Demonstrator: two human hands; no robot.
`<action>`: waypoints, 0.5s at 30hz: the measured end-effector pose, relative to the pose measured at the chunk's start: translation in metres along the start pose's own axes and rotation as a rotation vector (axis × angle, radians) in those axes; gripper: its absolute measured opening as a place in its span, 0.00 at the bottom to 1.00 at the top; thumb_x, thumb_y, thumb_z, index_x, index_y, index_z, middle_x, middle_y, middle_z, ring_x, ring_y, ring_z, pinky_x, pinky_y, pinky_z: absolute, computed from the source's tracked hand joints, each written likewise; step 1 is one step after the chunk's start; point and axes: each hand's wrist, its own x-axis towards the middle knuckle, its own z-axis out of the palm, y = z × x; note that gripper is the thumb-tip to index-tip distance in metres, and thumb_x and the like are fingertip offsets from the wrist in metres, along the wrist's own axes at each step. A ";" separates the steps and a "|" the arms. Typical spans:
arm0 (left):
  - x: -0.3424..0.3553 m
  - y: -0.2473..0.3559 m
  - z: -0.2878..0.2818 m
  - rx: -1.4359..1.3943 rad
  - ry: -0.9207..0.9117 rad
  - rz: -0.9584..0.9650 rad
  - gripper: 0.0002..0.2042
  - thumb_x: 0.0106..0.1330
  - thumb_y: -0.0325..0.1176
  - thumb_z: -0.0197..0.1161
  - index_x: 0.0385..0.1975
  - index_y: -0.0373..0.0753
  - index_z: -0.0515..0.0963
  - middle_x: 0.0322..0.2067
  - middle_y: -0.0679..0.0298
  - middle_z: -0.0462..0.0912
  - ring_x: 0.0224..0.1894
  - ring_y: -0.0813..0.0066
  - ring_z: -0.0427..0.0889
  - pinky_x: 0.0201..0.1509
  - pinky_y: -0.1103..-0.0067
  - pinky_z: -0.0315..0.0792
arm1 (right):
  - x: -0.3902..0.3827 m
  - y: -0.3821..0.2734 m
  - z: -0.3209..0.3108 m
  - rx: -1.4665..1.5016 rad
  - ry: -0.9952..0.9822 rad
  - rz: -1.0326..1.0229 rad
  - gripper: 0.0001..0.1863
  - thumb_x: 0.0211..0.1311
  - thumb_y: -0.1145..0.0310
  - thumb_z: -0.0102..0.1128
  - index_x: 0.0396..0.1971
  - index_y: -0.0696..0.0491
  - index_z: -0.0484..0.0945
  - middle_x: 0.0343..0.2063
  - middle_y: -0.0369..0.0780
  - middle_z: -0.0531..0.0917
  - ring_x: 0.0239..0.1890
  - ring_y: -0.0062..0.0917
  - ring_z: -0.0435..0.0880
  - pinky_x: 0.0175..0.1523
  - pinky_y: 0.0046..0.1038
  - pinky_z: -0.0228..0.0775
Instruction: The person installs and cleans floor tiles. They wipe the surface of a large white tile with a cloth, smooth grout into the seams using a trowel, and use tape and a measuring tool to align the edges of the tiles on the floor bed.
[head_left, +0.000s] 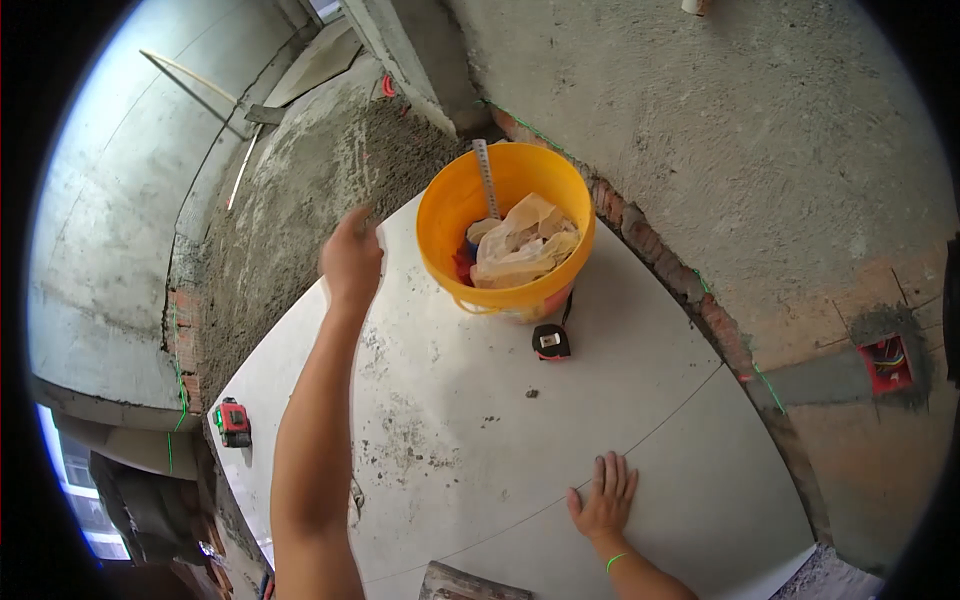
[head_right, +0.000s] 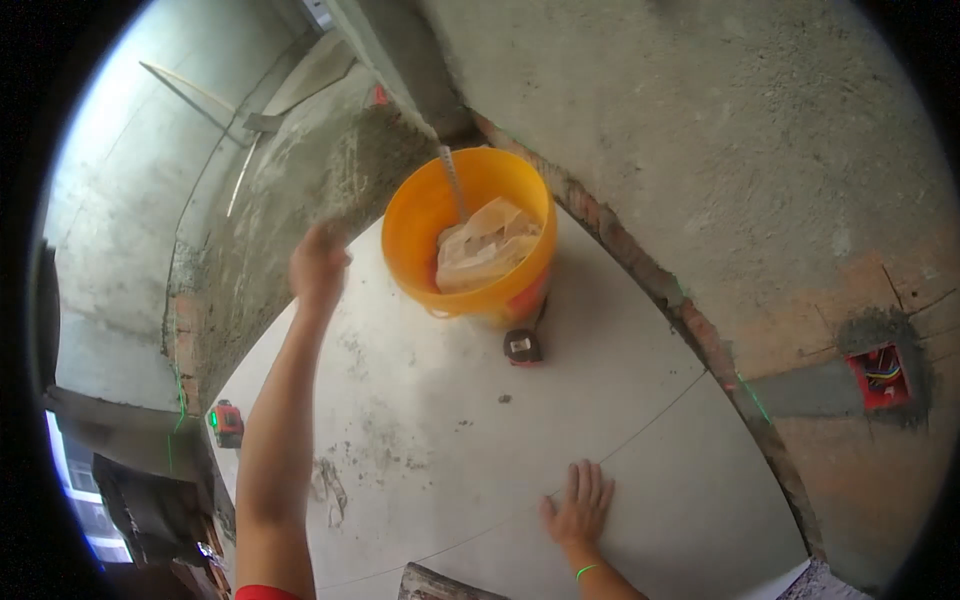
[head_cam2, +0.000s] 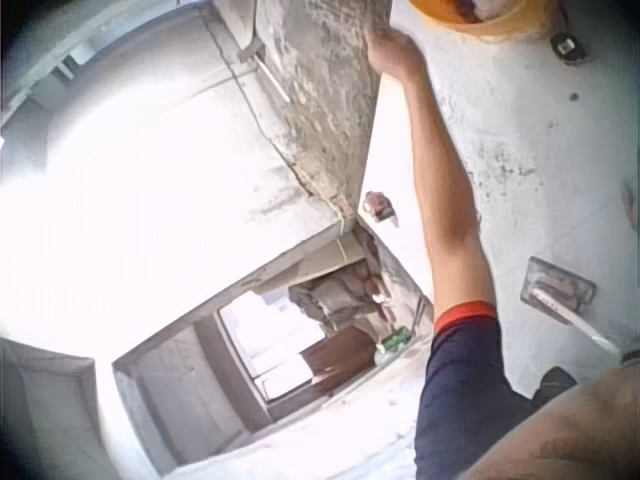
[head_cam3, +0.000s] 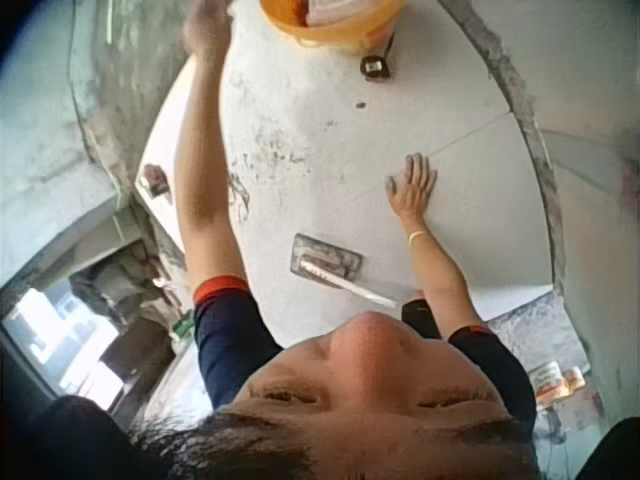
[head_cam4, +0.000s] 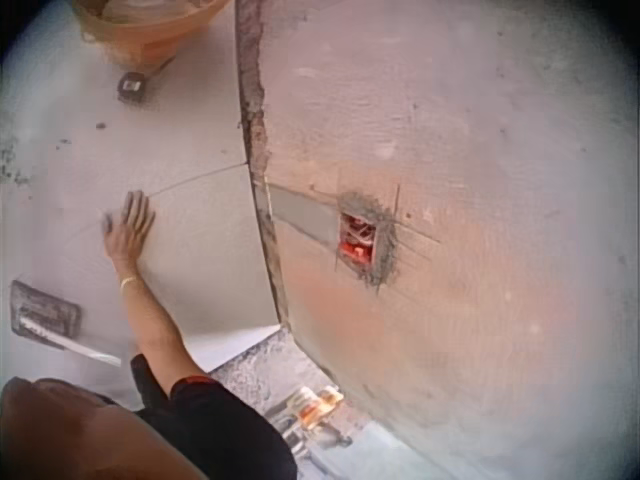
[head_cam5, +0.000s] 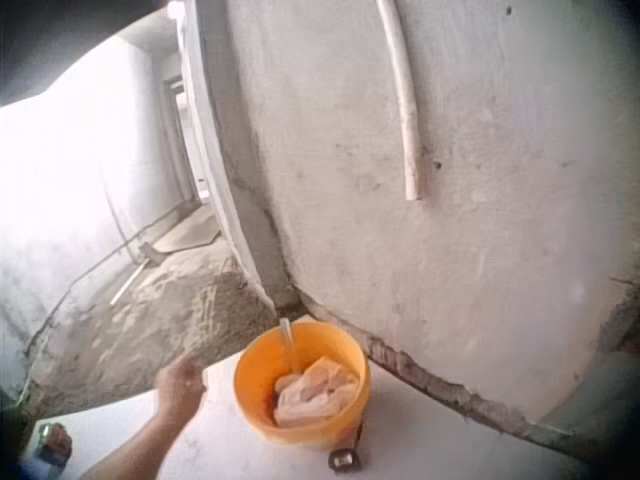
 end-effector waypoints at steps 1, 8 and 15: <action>0.024 0.032 0.025 0.099 -0.130 -0.059 0.18 0.62 0.29 0.54 0.54 0.39 0.73 0.44 0.52 0.81 0.49 0.54 0.79 0.53 0.65 0.71 | 0.000 0.000 0.000 -0.002 -0.001 0.004 0.39 0.55 0.50 0.56 0.61 0.61 0.60 0.65 0.48 0.58 0.69 0.44 0.50 0.70 0.54 0.34; 0.076 0.124 0.104 0.318 -0.405 0.404 0.33 0.50 0.26 0.62 0.61 0.40 0.64 0.57 0.54 0.71 0.64 0.55 0.63 0.64 0.63 0.59 | 0.004 0.004 -0.003 0.011 0.008 0.032 0.39 0.54 0.46 0.57 0.58 0.59 0.66 0.63 0.47 0.63 0.68 0.42 0.55 0.69 0.54 0.39; 0.068 0.109 0.056 0.244 -0.215 0.519 0.07 0.55 0.27 0.60 0.34 0.43 0.78 0.34 0.62 0.81 0.39 0.58 0.80 0.41 0.70 0.73 | 0.003 0.010 -0.007 0.069 0.043 0.053 0.39 0.54 0.44 0.57 0.60 0.55 0.64 0.64 0.42 0.62 0.69 0.36 0.54 0.70 0.50 0.38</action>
